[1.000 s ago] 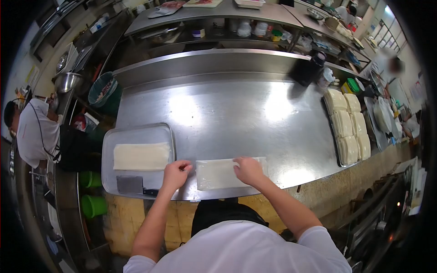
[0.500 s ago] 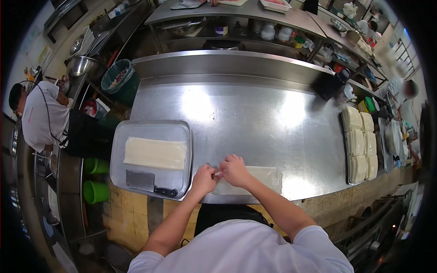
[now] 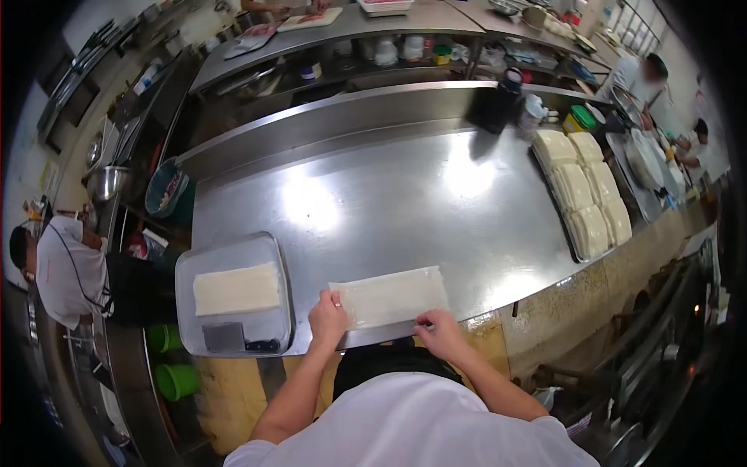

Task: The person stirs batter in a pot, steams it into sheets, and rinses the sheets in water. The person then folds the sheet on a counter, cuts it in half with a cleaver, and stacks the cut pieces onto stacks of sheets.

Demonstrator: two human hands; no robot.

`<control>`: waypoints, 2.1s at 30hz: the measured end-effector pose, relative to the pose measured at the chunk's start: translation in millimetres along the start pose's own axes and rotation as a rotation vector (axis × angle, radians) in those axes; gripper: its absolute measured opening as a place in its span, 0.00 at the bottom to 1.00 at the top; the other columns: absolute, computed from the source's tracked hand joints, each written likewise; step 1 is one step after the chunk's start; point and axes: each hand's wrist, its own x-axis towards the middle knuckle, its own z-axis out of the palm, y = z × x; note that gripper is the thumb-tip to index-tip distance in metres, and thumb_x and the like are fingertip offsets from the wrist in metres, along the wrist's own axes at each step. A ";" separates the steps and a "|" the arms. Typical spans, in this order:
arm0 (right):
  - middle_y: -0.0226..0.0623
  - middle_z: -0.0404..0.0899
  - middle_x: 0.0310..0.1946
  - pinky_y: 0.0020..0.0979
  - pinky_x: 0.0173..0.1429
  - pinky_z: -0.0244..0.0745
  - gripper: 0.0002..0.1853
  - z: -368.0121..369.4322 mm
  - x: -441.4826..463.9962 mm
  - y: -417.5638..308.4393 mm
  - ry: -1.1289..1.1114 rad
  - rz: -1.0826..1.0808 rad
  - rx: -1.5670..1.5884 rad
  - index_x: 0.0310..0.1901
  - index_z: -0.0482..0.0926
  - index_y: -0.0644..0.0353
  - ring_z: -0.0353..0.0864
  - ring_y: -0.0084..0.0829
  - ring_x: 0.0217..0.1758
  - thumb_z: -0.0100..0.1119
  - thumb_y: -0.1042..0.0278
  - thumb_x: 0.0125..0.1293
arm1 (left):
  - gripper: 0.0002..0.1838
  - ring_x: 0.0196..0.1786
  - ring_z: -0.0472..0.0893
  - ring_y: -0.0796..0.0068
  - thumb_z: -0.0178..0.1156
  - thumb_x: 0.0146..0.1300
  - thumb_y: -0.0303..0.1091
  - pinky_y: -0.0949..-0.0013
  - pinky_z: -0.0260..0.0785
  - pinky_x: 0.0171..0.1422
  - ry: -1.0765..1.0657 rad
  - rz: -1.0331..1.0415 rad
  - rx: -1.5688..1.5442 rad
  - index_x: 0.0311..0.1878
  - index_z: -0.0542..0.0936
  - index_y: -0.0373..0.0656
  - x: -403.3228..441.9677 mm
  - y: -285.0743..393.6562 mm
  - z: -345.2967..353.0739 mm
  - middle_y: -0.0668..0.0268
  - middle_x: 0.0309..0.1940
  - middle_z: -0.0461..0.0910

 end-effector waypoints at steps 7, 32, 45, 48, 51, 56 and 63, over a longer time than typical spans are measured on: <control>0.48 0.89 0.41 0.37 0.52 0.82 0.14 -37.4 -42.8 62.2 0.199 0.205 0.210 0.47 0.85 0.67 0.89 0.40 0.44 0.69 0.68 0.64 | 0.10 0.28 0.81 0.37 0.53 0.77 0.38 0.40 0.69 0.33 0.124 0.432 -0.040 0.42 0.74 0.42 -23.1 150.3 -104.2 0.48 0.23 0.81; 0.41 0.86 0.51 0.41 0.55 0.88 0.14 53.3 13.5 -47.6 -0.253 0.381 1.226 0.60 0.79 0.67 0.88 0.36 0.52 0.53 0.71 0.79 | 0.11 0.28 0.76 0.52 0.58 0.75 0.35 0.55 0.67 0.35 0.148 0.112 -0.189 0.40 0.78 0.35 -2.9 7.3 -247.9 0.48 0.23 0.76; 0.36 0.86 0.40 0.31 0.32 0.84 0.13 276.9 131.5 -207.4 -0.190 0.317 0.577 0.55 0.81 0.66 0.85 0.25 0.35 0.50 0.73 0.78 | 0.11 0.41 0.83 0.36 0.58 0.75 0.38 0.45 0.73 0.44 0.211 -0.215 -0.340 0.46 0.79 0.38 62.9 -336.8 -234.3 0.44 0.34 0.84; 0.36 0.86 0.43 0.32 0.34 0.86 0.13 291.9 150.9 -223.3 -0.206 0.330 0.565 0.58 0.80 0.65 0.86 0.27 0.36 0.49 0.73 0.79 | 0.12 0.42 0.83 0.36 0.57 0.76 0.39 0.45 0.73 0.45 0.201 -0.241 -0.357 0.46 0.79 0.38 86.7 -356.3 -241.5 0.44 0.35 0.84; 0.40 0.86 0.44 0.35 0.37 0.88 0.14 304.3 165.2 -229.3 -0.202 0.360 0.559 0.59 0.78 0.67 0.88 0.30 0.37 0.48 0.73 0.79 | 0.13 0.43 0.82 0.35 0.57 0.76 0.39 0.44 0.72 0.46 0.185 -0.245 -0.376 0.46 0.78 0.37 105.1 -373.9 -247.3 0.43 0.36 0.84; 0.42 0.85 0.46 0.35 0.37 0.89 0.15 306.7 179.4 -240.4 -0.200 0.390 0.571 0.60 0.78 0.69 0.88 0.31 0.39 0.49 0.74 0.79 | 0.14 0.44 0.82 0.33 0.56 0.76 0.41 0.43 0.71 0.48 0.159 -0.208 -0.397 0.44 0.77 0.37 123.8 -386.3 -252.2 0.43 0.36 0.84; 0.43 0.85 0.47 0.37 0.38 0.90 0.15 309.9 185.7 -243.9 -0.187 0.409 0.587 0.59 0.79 0.72 0.88 0.33 0.42 0.49 0.75 0.79 | 0.15 0.45 0.82 0.35 0.56 0.76 0.42 0.43 0.72 0.49 0.103 -0.219 -0.401 0.46 0.79 0.38 139.0 -397.2 -247.9 0.43 0.38 0.85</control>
